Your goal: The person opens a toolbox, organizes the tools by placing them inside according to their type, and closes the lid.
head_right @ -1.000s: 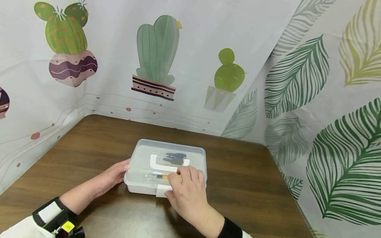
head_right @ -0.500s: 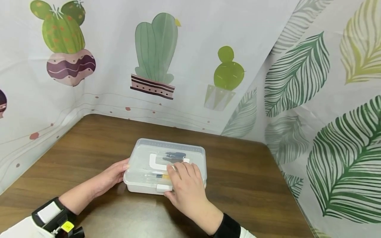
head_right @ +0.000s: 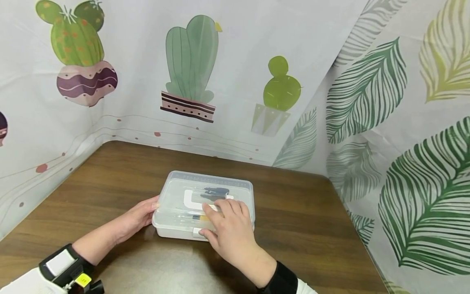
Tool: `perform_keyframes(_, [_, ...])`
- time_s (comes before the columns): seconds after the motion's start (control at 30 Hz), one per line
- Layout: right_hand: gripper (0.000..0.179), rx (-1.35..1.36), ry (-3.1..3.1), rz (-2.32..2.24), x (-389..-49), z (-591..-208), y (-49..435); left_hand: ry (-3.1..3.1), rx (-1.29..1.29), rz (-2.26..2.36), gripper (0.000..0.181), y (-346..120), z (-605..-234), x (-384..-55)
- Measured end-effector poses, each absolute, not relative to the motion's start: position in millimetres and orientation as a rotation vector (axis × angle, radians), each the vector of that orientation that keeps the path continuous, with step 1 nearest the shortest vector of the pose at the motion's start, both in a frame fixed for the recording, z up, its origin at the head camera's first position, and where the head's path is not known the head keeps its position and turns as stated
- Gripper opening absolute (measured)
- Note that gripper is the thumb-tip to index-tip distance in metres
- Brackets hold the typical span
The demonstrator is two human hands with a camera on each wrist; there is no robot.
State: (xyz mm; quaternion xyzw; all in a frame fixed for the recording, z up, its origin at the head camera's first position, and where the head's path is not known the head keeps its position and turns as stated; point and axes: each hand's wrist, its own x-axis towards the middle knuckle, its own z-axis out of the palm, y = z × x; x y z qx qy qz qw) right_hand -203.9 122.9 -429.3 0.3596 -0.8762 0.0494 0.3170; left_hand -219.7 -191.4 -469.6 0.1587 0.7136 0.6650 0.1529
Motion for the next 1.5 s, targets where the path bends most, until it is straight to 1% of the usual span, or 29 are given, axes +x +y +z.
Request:
perform_keyframes(0.4, [0.060, 0.969, -2.382, 0.087, -206, -418, 118, 2.063, 0.445, 1.896, 0.072, -194, -471, -221])
perform_keyframes(0.63, [0.070, 0.965, -2.434, 0.060, -210, -416, 119, 2.055, 0.471, 1.897, 0.071, -193, -471, -221])
perform_keyframes(0.9, [0.068, 0.995, -2.446, 0.096, -210, -412, 120, 2.071, 0.459, 1.887, 0.071, -193, -471, -222])
perform_keyframes(1.0, [0.059, 1.074, -2.375, 0.151, -208, -415, 123, 2.065, 0.458, 1.885, 0.071, -193, -472, -222])
perform_keyframes(1.13, [0.033, 1.173, -2.270, 0.181, -206, -423, 125, 2.076, 0.444, 1.877, 0.072, -193, -472, -221])
perform_keyframes(1.2, [0.025, 1.185, -2.236, 0.157, -204, -426, 125, 2.083, 0.441, 1.873, 0.072, -193, -471, -221])
perform_keyframes(1.3, [0.022, 1.171, -2.223, 0.122, -202, -430, 124, 2.081, 0.448, 1.874, 0.072, -194, -471, -221])
perform_keyframes(1.5, [0.026, 1.143, -2.245, 0.120, -200, -434, 122, 2.073, 0.459, 1.879, 0.072, -194, -471, -221])
